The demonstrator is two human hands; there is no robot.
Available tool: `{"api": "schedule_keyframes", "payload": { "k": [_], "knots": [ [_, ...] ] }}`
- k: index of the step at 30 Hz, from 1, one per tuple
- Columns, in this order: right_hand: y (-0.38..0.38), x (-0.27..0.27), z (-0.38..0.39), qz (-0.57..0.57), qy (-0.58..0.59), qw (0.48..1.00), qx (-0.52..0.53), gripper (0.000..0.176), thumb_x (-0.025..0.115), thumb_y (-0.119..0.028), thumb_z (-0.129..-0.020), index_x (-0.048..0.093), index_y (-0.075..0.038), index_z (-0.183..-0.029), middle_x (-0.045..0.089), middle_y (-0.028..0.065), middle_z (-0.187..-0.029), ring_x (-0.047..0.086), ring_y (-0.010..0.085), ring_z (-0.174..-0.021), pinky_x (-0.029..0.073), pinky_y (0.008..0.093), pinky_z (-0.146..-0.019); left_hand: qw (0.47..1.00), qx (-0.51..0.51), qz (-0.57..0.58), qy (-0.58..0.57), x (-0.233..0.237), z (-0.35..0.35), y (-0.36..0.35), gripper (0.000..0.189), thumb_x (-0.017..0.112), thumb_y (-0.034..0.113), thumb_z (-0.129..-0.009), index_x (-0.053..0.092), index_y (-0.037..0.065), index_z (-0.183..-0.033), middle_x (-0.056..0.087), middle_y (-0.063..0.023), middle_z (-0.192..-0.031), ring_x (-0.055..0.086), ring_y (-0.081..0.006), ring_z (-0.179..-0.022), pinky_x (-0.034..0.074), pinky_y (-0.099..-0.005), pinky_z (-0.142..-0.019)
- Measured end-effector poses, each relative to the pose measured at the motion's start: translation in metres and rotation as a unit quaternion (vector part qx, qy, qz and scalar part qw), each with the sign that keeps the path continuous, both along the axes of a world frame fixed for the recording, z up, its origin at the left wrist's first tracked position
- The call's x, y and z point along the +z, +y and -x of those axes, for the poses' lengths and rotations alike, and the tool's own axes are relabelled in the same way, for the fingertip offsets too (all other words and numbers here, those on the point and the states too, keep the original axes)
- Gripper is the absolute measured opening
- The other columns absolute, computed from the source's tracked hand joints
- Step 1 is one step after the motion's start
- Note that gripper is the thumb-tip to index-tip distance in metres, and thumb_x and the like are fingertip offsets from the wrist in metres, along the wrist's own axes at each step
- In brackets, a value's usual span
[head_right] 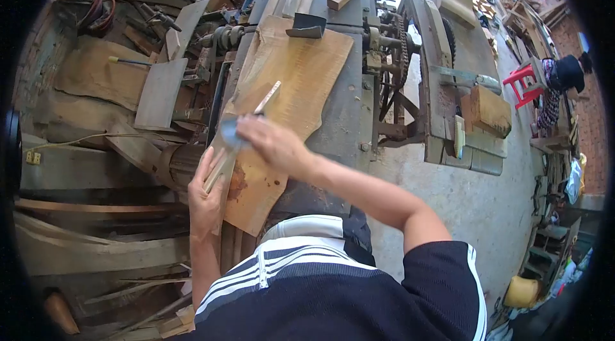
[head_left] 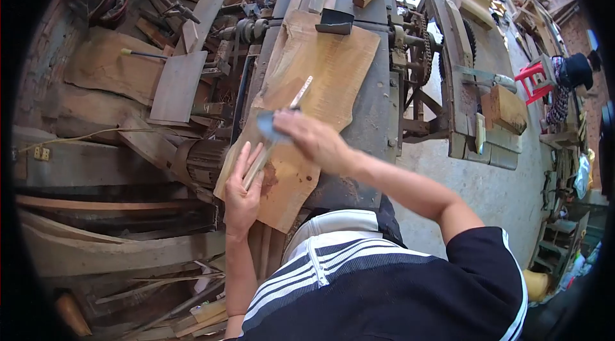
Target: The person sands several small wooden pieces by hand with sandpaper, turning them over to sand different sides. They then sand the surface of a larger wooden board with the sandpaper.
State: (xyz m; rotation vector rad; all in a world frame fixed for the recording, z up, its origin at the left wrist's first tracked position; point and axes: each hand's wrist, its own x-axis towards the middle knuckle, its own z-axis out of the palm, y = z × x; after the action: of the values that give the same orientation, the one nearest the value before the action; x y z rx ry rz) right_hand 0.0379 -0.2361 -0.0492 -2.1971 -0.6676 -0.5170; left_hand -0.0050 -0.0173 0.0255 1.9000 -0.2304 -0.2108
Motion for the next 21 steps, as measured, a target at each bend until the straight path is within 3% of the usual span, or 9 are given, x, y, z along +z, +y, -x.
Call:
{"api": "schedule_keyframes", "payload": {
  "k": [4,6,8,10,12,15,18,20,21],
  "knots": [
    [-0.052,-0.066,-0.080,0.016,0.077,0.983,-0.165,0.036,0.058,-0.005,-0.094,0.060,-0.009,-0.130,0.066,0.0160,-0.127,0.064,0.0328,-0.118,0.054,0.0426,-0.096,1.000,-0.016,-0.008,0.013,0.008,-0.001,-0.001,0.057,0.053,-0.005,-0.097,0.034,-0.008,-0.151,0.054,-0.0167,-0.147,0.053,-0.0185,-0.132,0.038,-0.0303,-0.112],
    [-0.046,-0.049,-0.082,0.005,0.121,0.981,-0.151,0.036,0.058,-0.006,-0.094,0.060,-0.009,-0.129,0.066,0.0165,-0.126,0.064,0.0333,-0.117,0.054,0.0430,-0.097,1.000,-0.013,-0.015,0.006,0.010,-0.005,0.000,0.055,0.054,-0.007,-0.095,0.039,-0.009,-0.149,0.056,-0.0177,-0.145,0.053,-0.0192,-0.132,0.039,-0.0306,-0.112],
    [-0.014,-0.031,-0.055,-0.051,0.066,0.994,-0.071,0.036,0.060,-0.005,-0.093,0.061,-0.009,-0.129,0.065,0.0157,-0.128,0.062,0.0335,-0.120,0.053,0.0440,-0.099,0.999,0.032,0.029,0.024,0.006,-0.011,0.002,0.053,0.055,-0.008,-0.094,0.043,-0.009,-0.146,0.058,-0.0176,-0.142,0.055,-0.0192,-0.130,0.040,-0.0304,-0.111],
    [0.023,-0.004,-0.009,-0.025,0.022,0.999,-0.001,0.044,0.063,-0.003,-0.089,0.059,-0.006,-0.133,0.060,0.0159,-0.138,0.057,0.0323,-0.129,0.046,0.0433,-0.111,0.993,0.081,0.074,0.052,-0.006,-0.010,0.007,0.051,0.056,-0.010,-0.093,0.047,-0.010,-0.143,0.060,-0.0176,-0.139,0.056,-0.0191,-0.128,0.042,-0.0302,-0.110],
    [0.033,0.012,0.006,0.009,0.008,0.997,0.076,0.048,0.063,-0.001,-0.088,0.058,-0.006,-0.135,0.058,0.0158,-0.141,0.056,0.0316,-0.131,0.043,0.0410,-0.114,0.978,0.108,0.130,0.120,-0.015,-0.012,0.016,0.047,0.058,-0.011,-0.092,0.054,-0.009,-0.138,0.064,-0.0161,-0.133,0.059,-0.0184,-0.123,0.044,-0.0298,-0.107],
    [0.002,-0.033,-0.042,0.004,0.011,0.999,-0.030,0.047,0.062,0.001,-0.086,0.060,-0.009,-0.132,0.063,0.0143,-0.133,0.058,0.0314,-0.127,0.048,0.0399,-0.108,0.981,0.106,0.125,0.108,-0.015,-0.007,0.012,0.042,0.060,-0.009,-0.092,0.058,-0.010,-0.134,0.064,-0.0145,-0.133,0.060,-0.0169,-0.121,0.045,-0.0293,-0.107],
    [-0.030,-0.030,-0.077,-0.004,0.100,0.986,-0.130,0.034,0.052,-0.002,-0.093,0.061,-0.008,-0.125,0.065,0.0158,-0.126,0.062,0.0345,-0.117,0.053,0.0417,-0.097,0.987,0.100,0.105,0.067,-0.012,-0.009,0.009,0.041,0.062,-0.008,-0.092,0.060,-0.009,-0.132,0.063,-0.0154,-0.135,0.060,-0.0169,-0.122,0.045,-0.0294,-0.107],
    [-0.008,-0.028,-0.061,-0.011,0.107,0.990,-0.092,0.036,0.051,-0.001,-0.092,0.060,-0.008,-0.126,0.064,0.0162,-0.129,0.061,0.0350,-0.117,0.053,0.0421,-0.097,0.965,0.119,0.209,0.100,-0.015,-0.012,0.010,0.043,0.062,-0.009,-0.091,0.059,-0.007,-0.134,0.063,-0.0152,-0.135,0.061,-0.0177,-0.121,0.045,-0.0289,-0.108],
    [0.014,-0.037,-0.047,-0.018,0.031,0.998,-0.057,0.042,0.056,0.001,-0.088,0.059,-0.008,-0.130,0.062,0.0166,-0.132,0.060,0.0350,-0.121,0.051,0.0430,-0.101,0.956,0.144,0.225,0.118,-0.014,-0.012,0.008,0.038,0.062,-0.010,-0.091,0.064,-0.005,-0.129,0.065,-0.0137,-0.130,0.062,-0.0180,-0.120,0.046,-0.0293,-0.107]
  ]
}}
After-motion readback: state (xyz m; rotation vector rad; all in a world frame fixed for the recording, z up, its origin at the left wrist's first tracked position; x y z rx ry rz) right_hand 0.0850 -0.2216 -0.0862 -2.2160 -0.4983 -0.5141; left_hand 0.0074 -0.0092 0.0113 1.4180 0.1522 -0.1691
